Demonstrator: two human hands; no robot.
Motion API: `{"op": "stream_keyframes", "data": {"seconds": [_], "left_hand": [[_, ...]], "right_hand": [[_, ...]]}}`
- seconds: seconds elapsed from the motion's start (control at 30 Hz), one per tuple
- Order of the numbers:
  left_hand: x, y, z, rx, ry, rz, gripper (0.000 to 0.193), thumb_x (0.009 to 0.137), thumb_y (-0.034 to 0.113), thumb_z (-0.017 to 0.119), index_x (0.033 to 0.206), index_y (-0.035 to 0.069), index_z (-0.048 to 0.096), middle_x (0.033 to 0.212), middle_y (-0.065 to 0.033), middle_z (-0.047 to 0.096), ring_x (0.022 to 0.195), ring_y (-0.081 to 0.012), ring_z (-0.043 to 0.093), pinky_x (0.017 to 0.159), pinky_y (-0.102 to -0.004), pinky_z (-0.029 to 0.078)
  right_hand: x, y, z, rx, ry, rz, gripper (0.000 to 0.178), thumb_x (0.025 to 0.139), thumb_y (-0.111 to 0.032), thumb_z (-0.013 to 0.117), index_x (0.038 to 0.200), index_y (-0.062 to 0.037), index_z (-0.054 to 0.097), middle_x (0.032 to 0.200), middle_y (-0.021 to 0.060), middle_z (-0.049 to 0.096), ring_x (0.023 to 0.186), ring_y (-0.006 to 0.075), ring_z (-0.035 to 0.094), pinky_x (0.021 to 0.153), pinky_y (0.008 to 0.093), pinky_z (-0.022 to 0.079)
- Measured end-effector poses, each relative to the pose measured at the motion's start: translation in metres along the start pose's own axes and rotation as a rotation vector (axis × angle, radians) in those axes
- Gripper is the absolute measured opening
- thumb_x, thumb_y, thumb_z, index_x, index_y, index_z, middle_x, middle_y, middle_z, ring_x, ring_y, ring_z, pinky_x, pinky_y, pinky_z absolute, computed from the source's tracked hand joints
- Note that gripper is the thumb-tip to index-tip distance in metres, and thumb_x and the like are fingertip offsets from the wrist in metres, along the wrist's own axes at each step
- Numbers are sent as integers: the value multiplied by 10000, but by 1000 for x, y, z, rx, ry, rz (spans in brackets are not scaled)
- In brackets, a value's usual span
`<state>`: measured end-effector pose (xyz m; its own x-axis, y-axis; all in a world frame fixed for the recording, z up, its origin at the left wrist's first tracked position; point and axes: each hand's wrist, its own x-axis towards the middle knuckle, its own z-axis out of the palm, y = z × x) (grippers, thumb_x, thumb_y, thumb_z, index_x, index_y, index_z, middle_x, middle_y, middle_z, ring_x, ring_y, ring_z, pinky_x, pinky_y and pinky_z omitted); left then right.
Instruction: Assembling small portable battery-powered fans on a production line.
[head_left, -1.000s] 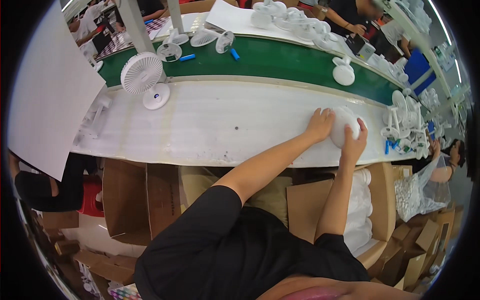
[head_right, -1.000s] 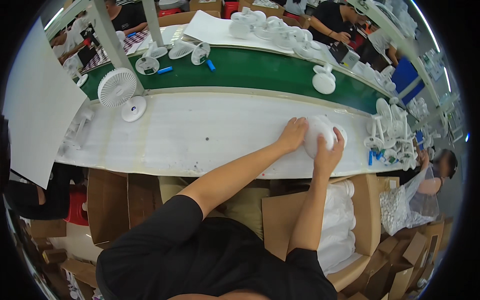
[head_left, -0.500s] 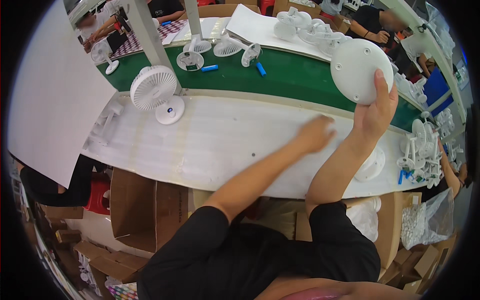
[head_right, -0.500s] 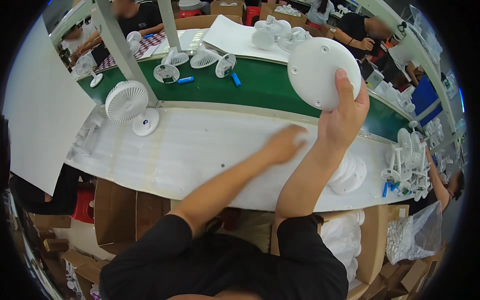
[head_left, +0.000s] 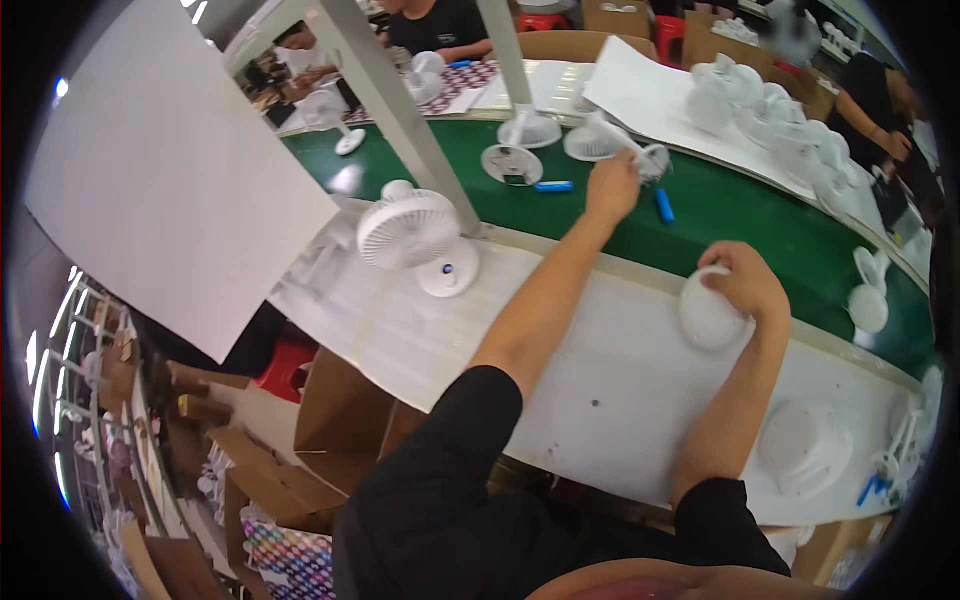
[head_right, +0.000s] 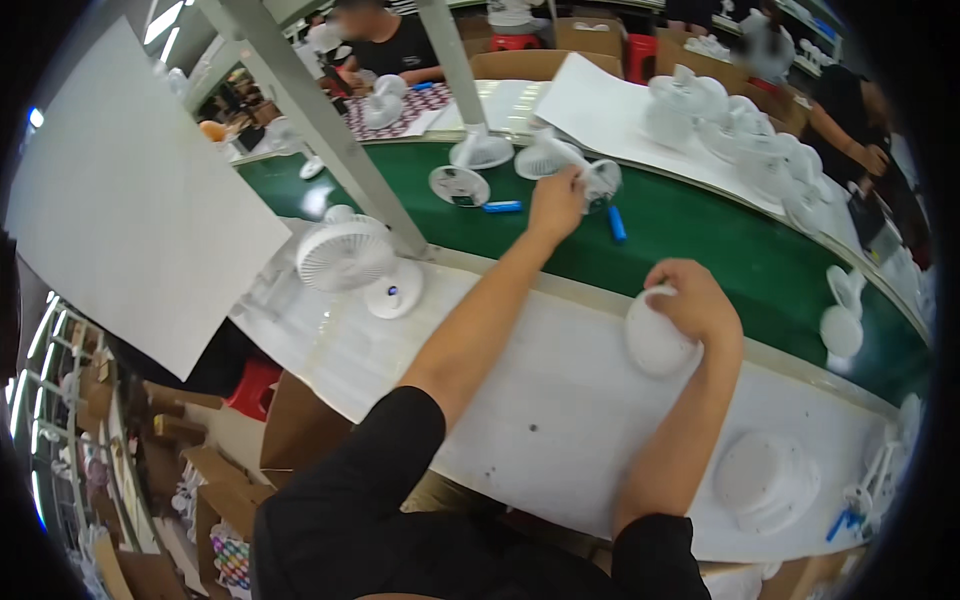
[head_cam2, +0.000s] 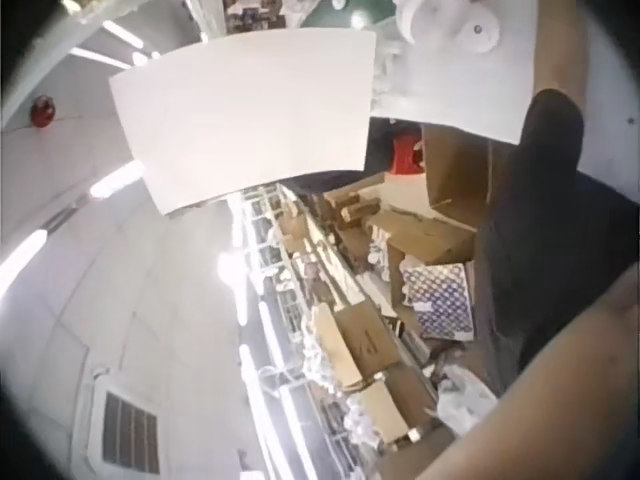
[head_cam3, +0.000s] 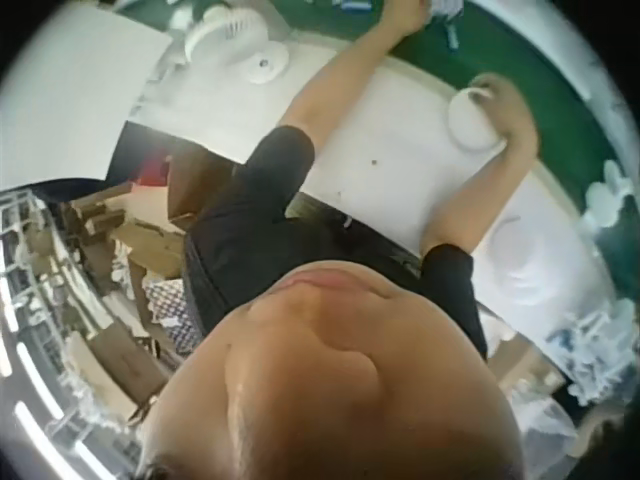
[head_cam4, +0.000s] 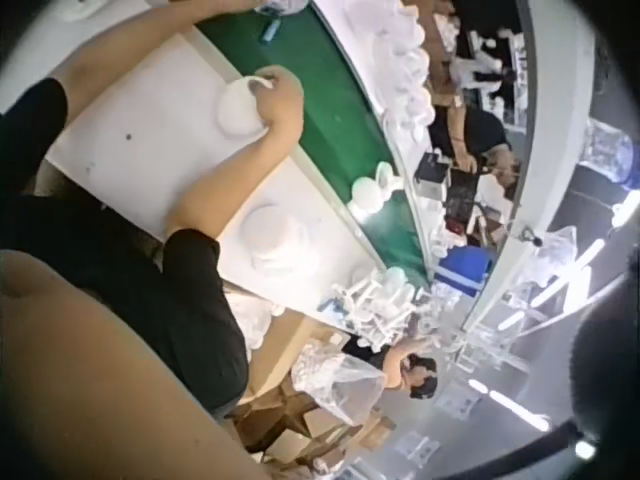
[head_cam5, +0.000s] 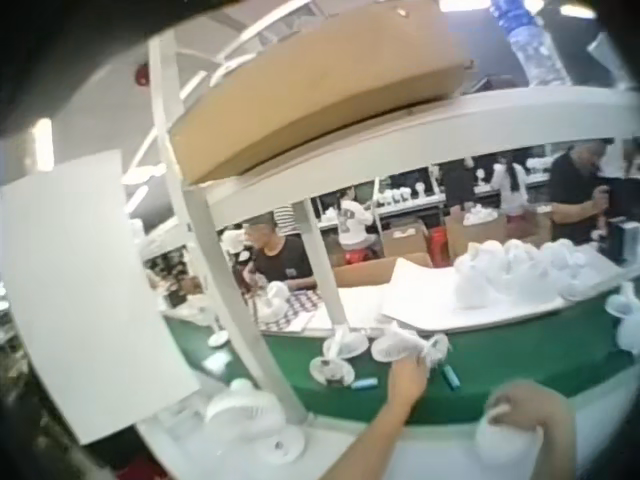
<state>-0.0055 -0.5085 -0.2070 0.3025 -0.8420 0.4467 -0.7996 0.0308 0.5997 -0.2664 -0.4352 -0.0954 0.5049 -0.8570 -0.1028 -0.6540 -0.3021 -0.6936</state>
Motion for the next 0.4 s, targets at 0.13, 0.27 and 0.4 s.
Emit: {"op": "stream_keyframes", "data": {"seconds": [0.13,0.27,0.4], "left_hand": [[-20,30,-61,-264,116,78,194,874,101,601,1026,9,679,751,-103,683,664,-268,631,599,-355,480],[-47,52,-127,-625,-105,-96,150,872,63,610,980,4,696,712,-62,661,629,-150,581,572,-269,446],[-68,69,-146,-867,-229,-246,150,874,54,620,991,9,701,700,-20,635,618,-65,504,563,-200,399]], "right_hand": [[5,-2,7,-43,-152,156,118,744,-33,625,834,-26,701,797,71,654,693,189,569,674,285,493],[6,18,0,-2,37,133,145,773,-44,612,878,-19,709,783,69,642,695,169,568,655,272,480],[1,-23,-9,438,384,-105,297,853,-45,574,1139,-21,652,945,80,644,800,158,571,705,251,460]]}}
